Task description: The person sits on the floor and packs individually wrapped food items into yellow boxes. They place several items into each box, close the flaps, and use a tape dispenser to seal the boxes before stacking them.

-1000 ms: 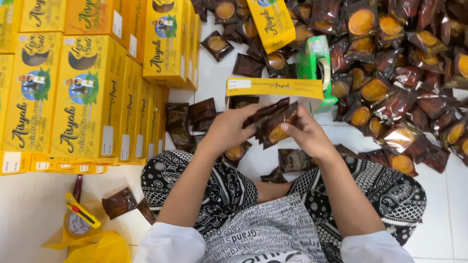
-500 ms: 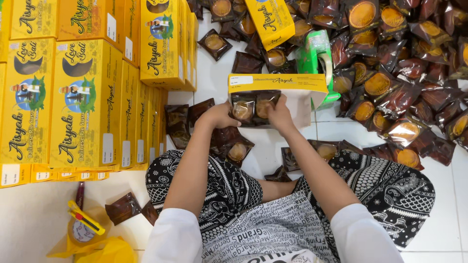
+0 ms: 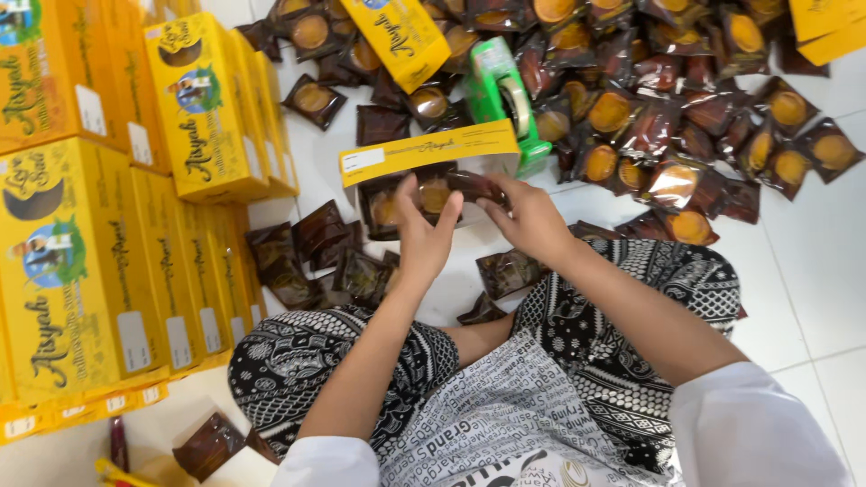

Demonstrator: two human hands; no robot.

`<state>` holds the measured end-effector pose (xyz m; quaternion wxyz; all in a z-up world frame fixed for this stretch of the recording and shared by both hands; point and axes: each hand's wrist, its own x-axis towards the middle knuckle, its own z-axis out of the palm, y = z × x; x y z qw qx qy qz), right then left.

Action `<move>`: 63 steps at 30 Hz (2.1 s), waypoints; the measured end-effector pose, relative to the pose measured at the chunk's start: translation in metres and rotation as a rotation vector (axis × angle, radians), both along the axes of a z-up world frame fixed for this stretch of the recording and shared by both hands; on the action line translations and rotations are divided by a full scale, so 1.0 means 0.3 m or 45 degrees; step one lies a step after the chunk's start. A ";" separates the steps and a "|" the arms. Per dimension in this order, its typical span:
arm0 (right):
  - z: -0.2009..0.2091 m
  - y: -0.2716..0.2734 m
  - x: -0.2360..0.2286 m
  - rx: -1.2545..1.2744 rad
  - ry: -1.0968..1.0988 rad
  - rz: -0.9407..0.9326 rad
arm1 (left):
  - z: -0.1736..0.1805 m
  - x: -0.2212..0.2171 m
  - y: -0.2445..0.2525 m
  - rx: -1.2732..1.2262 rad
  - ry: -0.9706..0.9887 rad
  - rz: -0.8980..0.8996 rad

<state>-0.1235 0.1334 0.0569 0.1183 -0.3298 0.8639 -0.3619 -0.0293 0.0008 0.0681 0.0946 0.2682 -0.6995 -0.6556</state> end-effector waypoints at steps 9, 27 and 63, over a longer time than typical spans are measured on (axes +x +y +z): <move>-0.286 0.267 -0.368 0.206 0.303 -0.030 | -0.115 -0.008 0.018 0.777 -0.251 0.104; 0.198 0.188 -0.055 -0.557 -0.961 -0.410 | -0.148 0.006 0.050 0.686 -0.207 -0.103; -0.098 -0.035 0.063 -0.635 -0.931 -0.445 | -0.051 0.032 0.059 0.230 0.100 0.022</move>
